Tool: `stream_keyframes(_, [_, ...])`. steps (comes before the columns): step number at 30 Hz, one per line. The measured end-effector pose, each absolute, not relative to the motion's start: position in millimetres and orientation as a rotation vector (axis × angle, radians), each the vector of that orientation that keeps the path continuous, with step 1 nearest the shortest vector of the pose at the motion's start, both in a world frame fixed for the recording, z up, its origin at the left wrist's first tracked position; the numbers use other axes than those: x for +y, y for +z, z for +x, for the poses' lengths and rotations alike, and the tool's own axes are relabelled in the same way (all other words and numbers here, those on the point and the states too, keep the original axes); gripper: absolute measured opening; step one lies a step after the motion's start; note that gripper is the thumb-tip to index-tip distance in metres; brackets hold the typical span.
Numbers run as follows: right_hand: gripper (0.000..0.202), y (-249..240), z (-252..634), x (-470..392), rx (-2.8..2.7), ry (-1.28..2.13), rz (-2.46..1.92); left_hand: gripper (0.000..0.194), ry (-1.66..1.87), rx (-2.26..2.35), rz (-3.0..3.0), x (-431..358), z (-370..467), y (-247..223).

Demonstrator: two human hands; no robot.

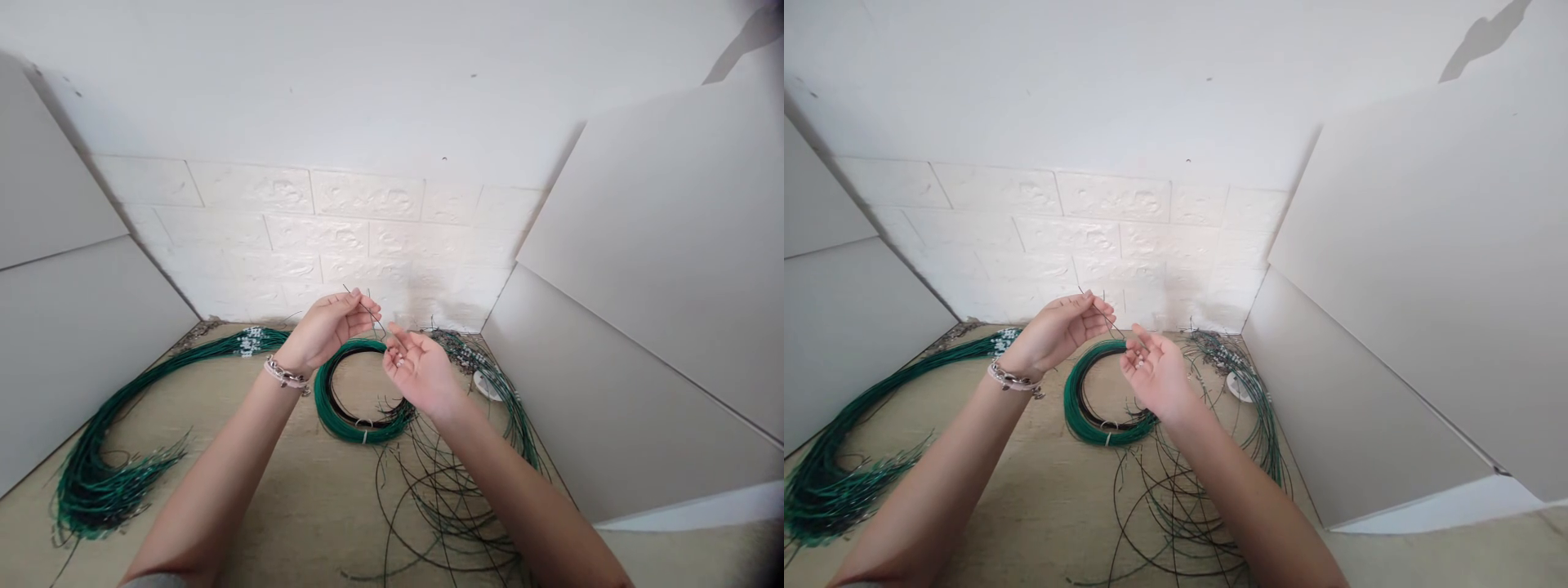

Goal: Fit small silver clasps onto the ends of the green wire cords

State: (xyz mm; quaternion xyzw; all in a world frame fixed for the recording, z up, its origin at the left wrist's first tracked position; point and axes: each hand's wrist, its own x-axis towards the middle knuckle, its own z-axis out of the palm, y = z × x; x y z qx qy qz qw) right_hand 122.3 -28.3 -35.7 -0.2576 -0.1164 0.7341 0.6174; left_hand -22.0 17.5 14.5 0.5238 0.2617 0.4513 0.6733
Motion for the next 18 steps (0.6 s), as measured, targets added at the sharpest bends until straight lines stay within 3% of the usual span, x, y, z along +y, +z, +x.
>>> stream_keyframes(13, [0.037, -45.9, 121.9, -24.5, -0.257, 1.695, -0.571, 0.019, 1.027, 0.537, 1.161, 15.7, -17.6, 13.1])
stream_keyframes(18, [0.034, -46.3, 120.6, -24.0, -0.226, 1.685, -0.584, 0.025, 0.964, 0.572, 1.197, 15.7, -18.7, 12.4])
